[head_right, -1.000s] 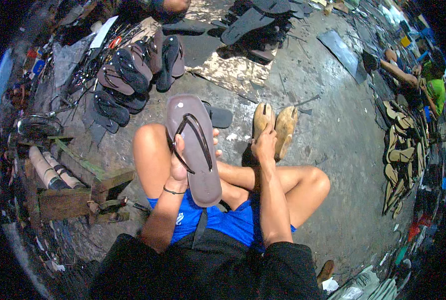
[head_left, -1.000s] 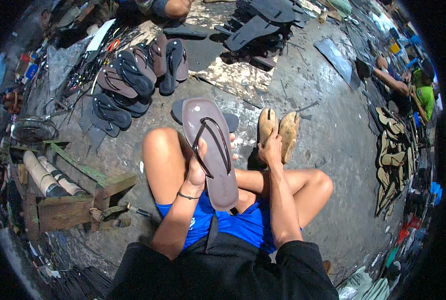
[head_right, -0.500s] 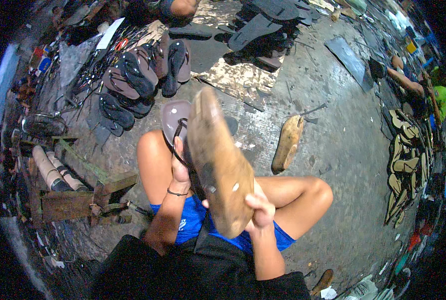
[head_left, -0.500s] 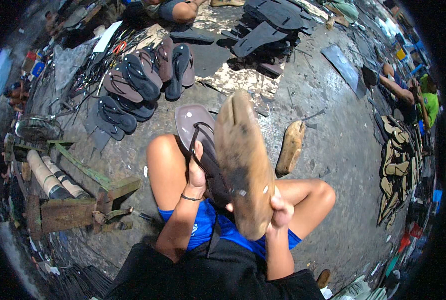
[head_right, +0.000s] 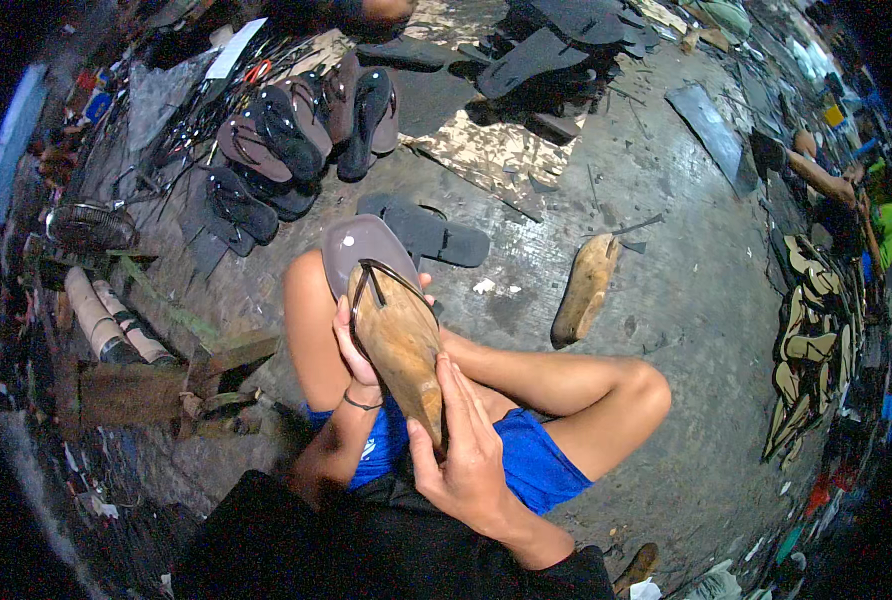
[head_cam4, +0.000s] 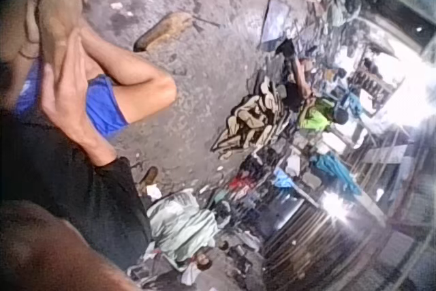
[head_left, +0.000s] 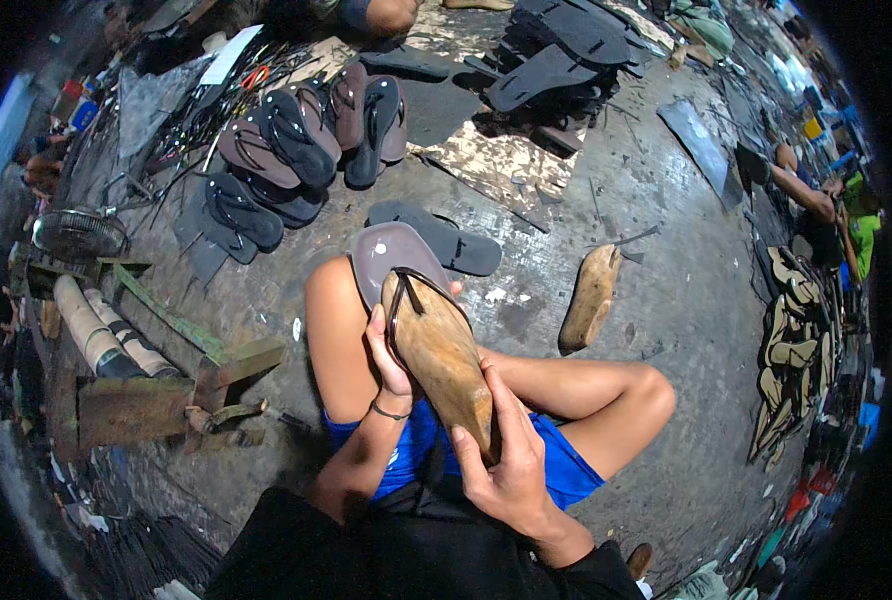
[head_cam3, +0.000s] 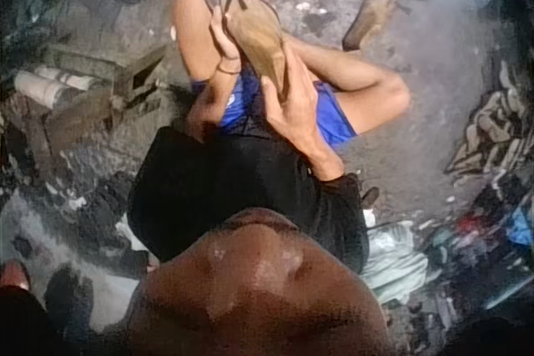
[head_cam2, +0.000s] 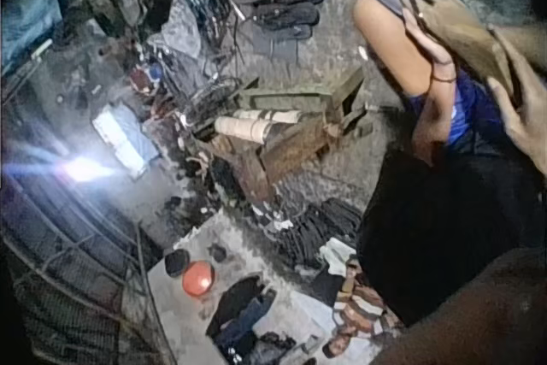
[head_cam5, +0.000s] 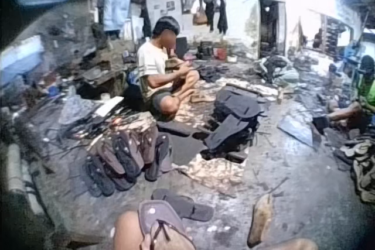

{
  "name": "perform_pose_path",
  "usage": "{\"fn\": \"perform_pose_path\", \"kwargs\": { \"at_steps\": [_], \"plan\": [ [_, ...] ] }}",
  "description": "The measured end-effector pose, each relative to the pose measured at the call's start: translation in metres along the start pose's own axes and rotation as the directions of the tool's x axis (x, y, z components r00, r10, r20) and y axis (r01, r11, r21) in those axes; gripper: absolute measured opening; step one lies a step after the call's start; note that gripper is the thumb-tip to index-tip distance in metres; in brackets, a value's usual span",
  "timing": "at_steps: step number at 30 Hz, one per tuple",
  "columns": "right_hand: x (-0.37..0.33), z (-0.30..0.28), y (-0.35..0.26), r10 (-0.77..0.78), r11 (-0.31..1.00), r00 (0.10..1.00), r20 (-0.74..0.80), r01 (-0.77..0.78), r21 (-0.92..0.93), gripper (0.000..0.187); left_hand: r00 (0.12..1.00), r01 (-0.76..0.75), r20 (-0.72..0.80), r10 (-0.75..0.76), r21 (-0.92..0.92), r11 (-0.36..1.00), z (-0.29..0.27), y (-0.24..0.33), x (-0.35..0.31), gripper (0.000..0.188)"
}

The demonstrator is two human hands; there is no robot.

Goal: The person sits on the floor and assembles flip-flops by attaching straps to soles. They repeatedly pick up a sole, align and press the strap into place, then set the finished pair aside.

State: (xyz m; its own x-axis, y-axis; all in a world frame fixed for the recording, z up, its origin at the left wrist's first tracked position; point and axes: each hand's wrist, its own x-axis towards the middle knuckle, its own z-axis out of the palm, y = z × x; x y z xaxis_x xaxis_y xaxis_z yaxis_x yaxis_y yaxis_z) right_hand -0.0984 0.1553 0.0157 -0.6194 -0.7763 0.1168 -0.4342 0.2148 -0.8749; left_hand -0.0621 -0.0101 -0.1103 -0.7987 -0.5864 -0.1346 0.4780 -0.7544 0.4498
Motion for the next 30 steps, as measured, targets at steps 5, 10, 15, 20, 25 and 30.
{"fn": "perform_pose_path", "kwargs": {
  "at_steps": [5, 10, 15, 20, 25, 30],
  "plan": [
    [0.015, 0.019, -0.003, -0.102, 0.991, 0.993, -0.056, 0.096, -0.092, 0.065, 0.998, 0.049, 0.032, -0.046, -0.131, 0.990, -0.002, -0.005, -0.009, 0.104],
    [0.034, 0.042, 0.006, -0.187, 0.974, 0.963, -0.192, 0.157, -0.163, 0.062, 0.997, 0.076, 0.025, -0.073, -0.139, 0.987, -0.004, 0.001, -0.006, 0.105],
    [0.040, 0.049, 0.006, -0.202, 0.968, 0.954, -0.223, 0.160, -0.194, 0.063, 0.995, 0.096, 0.001, -0.098, -0.181, 0.979, 0.002, 0.007, -0.004, 0.105],
    [0.045, 0.054, 0.003, -0.211, 0.968, 0.946, -0.247, 0.167, -0.188, 0.061, 0.994, 0.106, -0.016, -0.111, -0.190, 0.976, 0.007, 0.012, -0.002, 0.104],
    [0.045, 0.057, 0.001, -0.207, 0.968, 0.944, -0.258, 0.160, -0.193, 0.058, 0.995, 0.090, -0.029, -0.094, -0.119, 0.989, 0.006, 0.014, -0.001, 0.103],
    [0.044, 0.060, 0.003, -0.188, 0.975, 0.945, -0.268, 0.148, -0.164, 0.057, 0.995, 0.090, -0.037, -0.095, -0.106, 0.990, 0.008, 0.014, -0.002, 0.098]
  ]
}}
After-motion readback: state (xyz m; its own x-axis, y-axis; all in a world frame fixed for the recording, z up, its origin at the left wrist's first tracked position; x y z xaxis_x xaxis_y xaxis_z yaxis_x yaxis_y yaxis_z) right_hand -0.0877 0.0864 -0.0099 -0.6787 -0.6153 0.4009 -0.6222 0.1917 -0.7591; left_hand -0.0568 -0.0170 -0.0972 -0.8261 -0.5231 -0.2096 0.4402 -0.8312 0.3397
